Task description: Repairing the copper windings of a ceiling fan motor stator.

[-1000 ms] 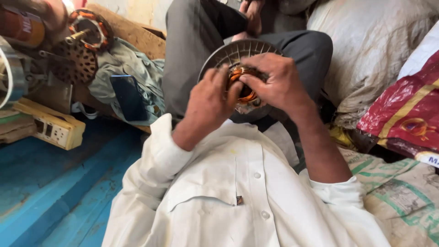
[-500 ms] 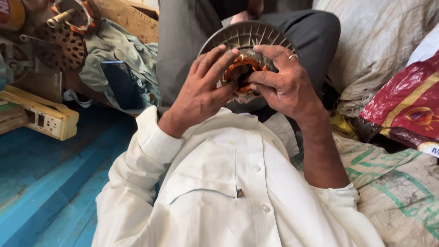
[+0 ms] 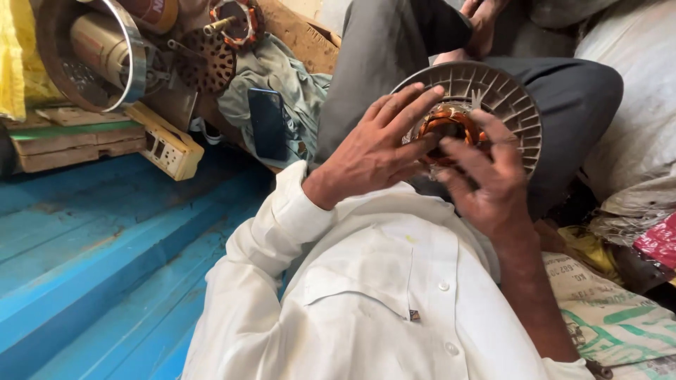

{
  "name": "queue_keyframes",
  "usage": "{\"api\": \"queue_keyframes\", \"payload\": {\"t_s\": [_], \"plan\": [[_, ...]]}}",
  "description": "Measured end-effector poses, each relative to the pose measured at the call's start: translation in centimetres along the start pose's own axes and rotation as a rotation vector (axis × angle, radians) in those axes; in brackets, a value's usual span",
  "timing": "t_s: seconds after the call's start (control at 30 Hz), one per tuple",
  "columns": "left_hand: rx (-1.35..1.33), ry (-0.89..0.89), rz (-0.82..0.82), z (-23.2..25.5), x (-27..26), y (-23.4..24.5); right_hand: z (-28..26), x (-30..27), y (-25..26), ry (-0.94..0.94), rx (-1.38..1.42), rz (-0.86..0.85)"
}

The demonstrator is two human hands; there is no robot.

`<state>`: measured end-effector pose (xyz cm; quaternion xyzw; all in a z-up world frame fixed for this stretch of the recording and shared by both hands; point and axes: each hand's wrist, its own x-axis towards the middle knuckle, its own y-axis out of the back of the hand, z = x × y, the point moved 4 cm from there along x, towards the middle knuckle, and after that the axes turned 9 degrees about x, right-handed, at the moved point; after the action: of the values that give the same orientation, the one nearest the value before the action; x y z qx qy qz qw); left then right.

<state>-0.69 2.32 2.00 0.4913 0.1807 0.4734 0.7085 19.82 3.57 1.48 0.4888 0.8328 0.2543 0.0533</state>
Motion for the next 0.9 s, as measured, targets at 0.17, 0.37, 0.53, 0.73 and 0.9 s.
{"api": "queue_keyframes", "payload": {"t_s": [0.17, 0.37, 0.53, 0.73, 0.9], "plan": [[0.021, -0.036, -0.085, -1.0, 1.2, -0.1, 0.0, 0.2, -1.3, 0.026, -0.165, -0.01], [-0.037, -0.068, -0.105, -1.0, 2.1, 0.3, 0.7, 0.1, -1.5, 0.013, -0.074, 0.033], [0.008, -0.11, -0.138, -1.3, 2.4, 0.2, 0.7, -0.3, -2.0, -0.019, -0.089, 0.062], [-0.122, -0.133, -0.119, -1.5, 2.5, 0.4, 0.6, -0.1, -2.2, -0.043, -0.002, 0.105], [-0.06, -0.091, -0.155, -1.2, 2.9, 0.6, 0.5, -0.5, -2.8, -0.052, -0.083, 0.1]]}}
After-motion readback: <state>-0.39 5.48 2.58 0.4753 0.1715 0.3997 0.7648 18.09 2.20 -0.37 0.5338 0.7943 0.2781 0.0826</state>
